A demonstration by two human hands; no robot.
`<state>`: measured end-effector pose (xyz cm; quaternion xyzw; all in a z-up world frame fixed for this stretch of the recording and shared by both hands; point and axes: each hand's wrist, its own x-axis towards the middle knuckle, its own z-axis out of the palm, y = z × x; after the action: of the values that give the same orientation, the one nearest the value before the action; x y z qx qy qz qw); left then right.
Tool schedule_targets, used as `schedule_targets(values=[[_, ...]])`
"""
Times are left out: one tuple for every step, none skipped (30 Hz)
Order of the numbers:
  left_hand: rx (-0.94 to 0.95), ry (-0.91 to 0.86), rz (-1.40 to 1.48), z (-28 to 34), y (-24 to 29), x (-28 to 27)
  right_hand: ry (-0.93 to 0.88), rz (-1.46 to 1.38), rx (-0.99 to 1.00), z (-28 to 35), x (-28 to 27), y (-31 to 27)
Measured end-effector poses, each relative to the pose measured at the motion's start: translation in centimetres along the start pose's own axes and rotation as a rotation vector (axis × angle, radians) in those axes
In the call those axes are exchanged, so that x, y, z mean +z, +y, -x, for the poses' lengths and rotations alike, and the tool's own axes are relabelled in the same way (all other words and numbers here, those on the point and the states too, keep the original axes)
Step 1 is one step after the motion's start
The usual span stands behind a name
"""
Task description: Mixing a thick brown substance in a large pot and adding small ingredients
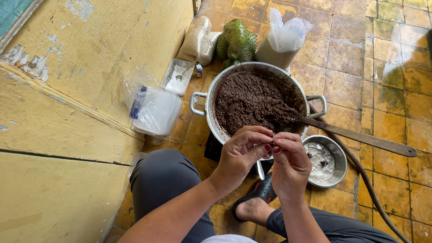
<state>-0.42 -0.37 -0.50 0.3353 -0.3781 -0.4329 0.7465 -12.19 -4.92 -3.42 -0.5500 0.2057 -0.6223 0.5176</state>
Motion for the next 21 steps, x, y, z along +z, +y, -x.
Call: schedule_targets(values=[[-0.002, 0.0, 0.004, 0.0, -0.1, 0.0, 0.001, -0.003, 0.0, 0.0, 0.0, 0.0], [-0.003, 0.0, 0.004, 0.0, -0.2, 0.0, 0.002, -0.003, 0.0, 0.1, 0.0, 0.1], [-0.008, 0.004, 0.002, 0.0, -0.3, 0.0, 0.007, -0.009, 0.012, 0.1, 0.0, 0.1], [-0.013, 0.007, 0.001, 0.0, -0.4, -0.1, 0.013, -0.015, 0.024, 0.2, 0.0, 0.1], [-0.014, 0.007, 0.001, 0.0, -0.4, 0.0, 0.014, -0.015, 0.024, 0.2, 0.1, 0.1], [-0.02, 0.012, 0.002, 0.0, -0.4, 0.0, 0.02, -0.025, 0.034, 0.2, 0.2, 0.1], [-0.026, 0.017, 0.003, 0.0, -0.4, 0.0, 0.027, -0.037, 0.043, 0.3, 0.2, 0.1], [-0.027, 0.017, 0.003, 0.0, -0.4, 0.0, 0.027, -0.037, 0.044, 0.3, 0.1, 0.3], [-0.032, 0.017, -0.029, 0.0, -0.3, 0.0, 0.028, -0.072, 0.074, 0.3, -0.1, 0.6], [-0.037, 0.018, -0.062, -0.1, -0.2, -0.1, 0.029, -0.107, 0.105, 0.3, -0.2, 0.8], [-0.039, 0.018, -0.062, -0.1, 0.1, -0.1, 0.03, -0.107, 0.106, 0.3, -0.4, 0.9], [-0.034, 0.001, -0.127, -0.1, 0.3, 0.0, 0.054, -0.177, 0.165, 0.2, -0.5, 0.9], [-0.03, -0.016, -0.19, -0.1, 0.6, 0.0, 0.078, -0.247, 0.224, 0.3, -0.7, 1.0], [-0.034, -0.016, -0.189, -0.1, 0.9, 0.1, 0.081, -0.246, 0.226, 0.3, -1.2, 1.5], [-0.04, -0.015, -0.208, -0.1, 1.2, 0.3, 0.108, -0.333, 0.304, 0.5, -1.8, 2.0], [-0.046, -0.015, -0.228, -0.1, 1.5, 0.5, 0.136, -0.422, 0.381, 0.6, -2.4, 2.6], [-0.06, -0.022, -0.222, -0.2, 1.6, 0.3, 0.151, -0.415, 0.383, 0.5, -2.8, 2.9], [-0.054, -0.011, -0.218, -0.3, 1.5, 0.1, 0.135, -0.473, 0.426, 0.4, -3.4, 3.3], [-0.059, -0.007, -0.209, -0.2, 1.3, 0.1, 0.131, -0.527, 0.468, 0.7, -4.2, 3.5], [-0.085, -0.021, -0.2, -0.2, 1.7, -0.3, 0.16, -0.516, 0.47, 0.3, -4.4, 3.2], [-0.07, 0.028, -0.19, -0.3, 2.1, -0.7, 0.158, -0.544, 0.508, -0.1, -4.7, 2.8]])
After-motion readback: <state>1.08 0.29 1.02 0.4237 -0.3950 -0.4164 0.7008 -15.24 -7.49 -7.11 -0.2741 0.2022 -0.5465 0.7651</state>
